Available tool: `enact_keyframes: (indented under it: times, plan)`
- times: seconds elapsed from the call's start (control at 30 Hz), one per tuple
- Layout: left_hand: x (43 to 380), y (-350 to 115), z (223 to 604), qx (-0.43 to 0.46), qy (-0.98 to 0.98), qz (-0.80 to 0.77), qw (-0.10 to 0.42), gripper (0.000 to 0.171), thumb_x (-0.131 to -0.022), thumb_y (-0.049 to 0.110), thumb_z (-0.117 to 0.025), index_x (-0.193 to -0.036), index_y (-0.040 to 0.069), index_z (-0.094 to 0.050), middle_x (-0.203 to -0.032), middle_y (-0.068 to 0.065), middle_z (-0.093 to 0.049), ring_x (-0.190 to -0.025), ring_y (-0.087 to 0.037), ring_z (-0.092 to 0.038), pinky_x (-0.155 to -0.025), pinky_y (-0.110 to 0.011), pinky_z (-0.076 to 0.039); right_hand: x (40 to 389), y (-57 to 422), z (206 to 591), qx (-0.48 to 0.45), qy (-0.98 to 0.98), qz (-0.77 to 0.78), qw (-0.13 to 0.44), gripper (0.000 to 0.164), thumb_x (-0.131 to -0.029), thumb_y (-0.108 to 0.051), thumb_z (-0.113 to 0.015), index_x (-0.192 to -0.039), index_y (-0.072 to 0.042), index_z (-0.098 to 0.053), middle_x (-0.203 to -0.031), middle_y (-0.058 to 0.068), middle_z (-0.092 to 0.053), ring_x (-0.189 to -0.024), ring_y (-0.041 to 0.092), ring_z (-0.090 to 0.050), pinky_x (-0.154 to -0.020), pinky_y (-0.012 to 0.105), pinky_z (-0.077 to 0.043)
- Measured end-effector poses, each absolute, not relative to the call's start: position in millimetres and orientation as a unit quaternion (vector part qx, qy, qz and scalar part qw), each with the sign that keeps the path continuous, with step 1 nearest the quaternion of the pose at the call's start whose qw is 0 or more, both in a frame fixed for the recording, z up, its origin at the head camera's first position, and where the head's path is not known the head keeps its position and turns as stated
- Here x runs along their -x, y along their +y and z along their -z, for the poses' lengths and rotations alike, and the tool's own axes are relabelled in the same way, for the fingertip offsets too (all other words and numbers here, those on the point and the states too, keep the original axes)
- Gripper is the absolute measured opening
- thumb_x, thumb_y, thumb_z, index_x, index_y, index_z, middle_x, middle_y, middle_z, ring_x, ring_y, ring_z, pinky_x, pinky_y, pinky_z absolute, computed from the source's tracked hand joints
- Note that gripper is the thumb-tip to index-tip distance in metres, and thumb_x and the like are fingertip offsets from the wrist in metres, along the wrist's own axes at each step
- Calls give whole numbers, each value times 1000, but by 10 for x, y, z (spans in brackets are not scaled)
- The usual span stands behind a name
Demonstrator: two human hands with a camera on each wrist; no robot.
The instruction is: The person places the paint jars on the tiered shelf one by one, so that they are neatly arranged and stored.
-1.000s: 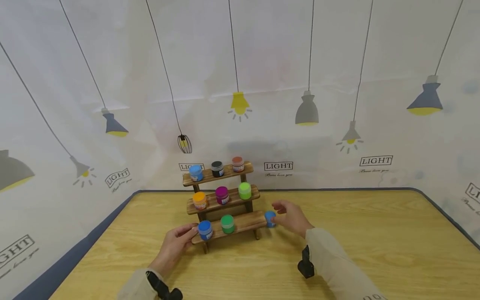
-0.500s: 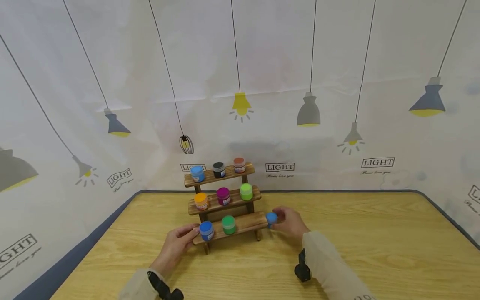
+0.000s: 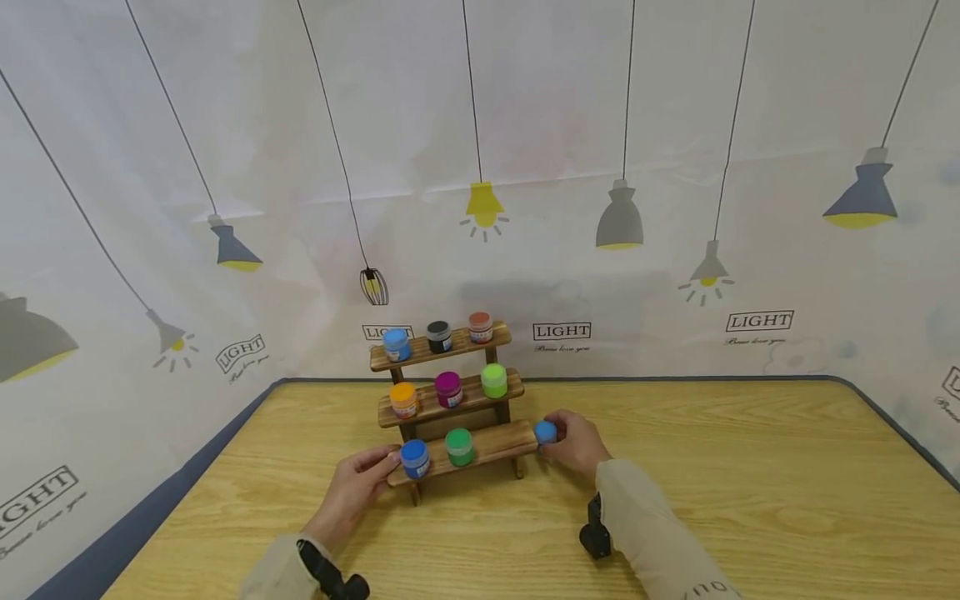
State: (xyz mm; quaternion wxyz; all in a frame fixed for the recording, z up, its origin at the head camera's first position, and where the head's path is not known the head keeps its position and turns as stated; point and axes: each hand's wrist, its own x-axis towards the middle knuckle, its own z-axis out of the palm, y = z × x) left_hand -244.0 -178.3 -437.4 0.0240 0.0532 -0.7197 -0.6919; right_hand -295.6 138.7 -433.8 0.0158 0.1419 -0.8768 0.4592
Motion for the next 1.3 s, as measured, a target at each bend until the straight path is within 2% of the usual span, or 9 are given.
enact_keyframes:
  times: [0.43, 0.93, 1.3]
  plan:
    - [2423, -1769, 4366, -58, -717, 694, 15, 40, -79, 22, -68, -108, -5, -61, -90, -3, -63, -71, -7, -54, -58, -21, -47, 2931, 1448, 4374, -148, -881, -449, 22, 33, -75, -2, -68, -104, 7, -56, -96, 13, -59, -87, 26, -56, -75, 38, -47]
    - [2435, -1776, 4362, -50, -715, 697, 18, 40, -81, 20, -66, -110, -7, -58, -89, -2, -62, -71, -7, -54, -59, -22, -47, 2830, 1624, 4161, -166, -877, -451, -7, 43, -78, -9, -67, -114, 8, -51, -103, 17, -57, -93, 29, -54, -77, 39, -46]
    - [2429, -1781, 4366, -50, -712, 700, 17, 42, -81, 20, -66, -112, -8, -57, -93, -4, -62, -72, -6, -54, -59, -21, -47, 2824, 1706, 3947, -198, -884, -422, 23, 44, -79, -13, -67, -115, 7, -51, -101, 16, -57, -91, 29, -55, -75, 41, -46]
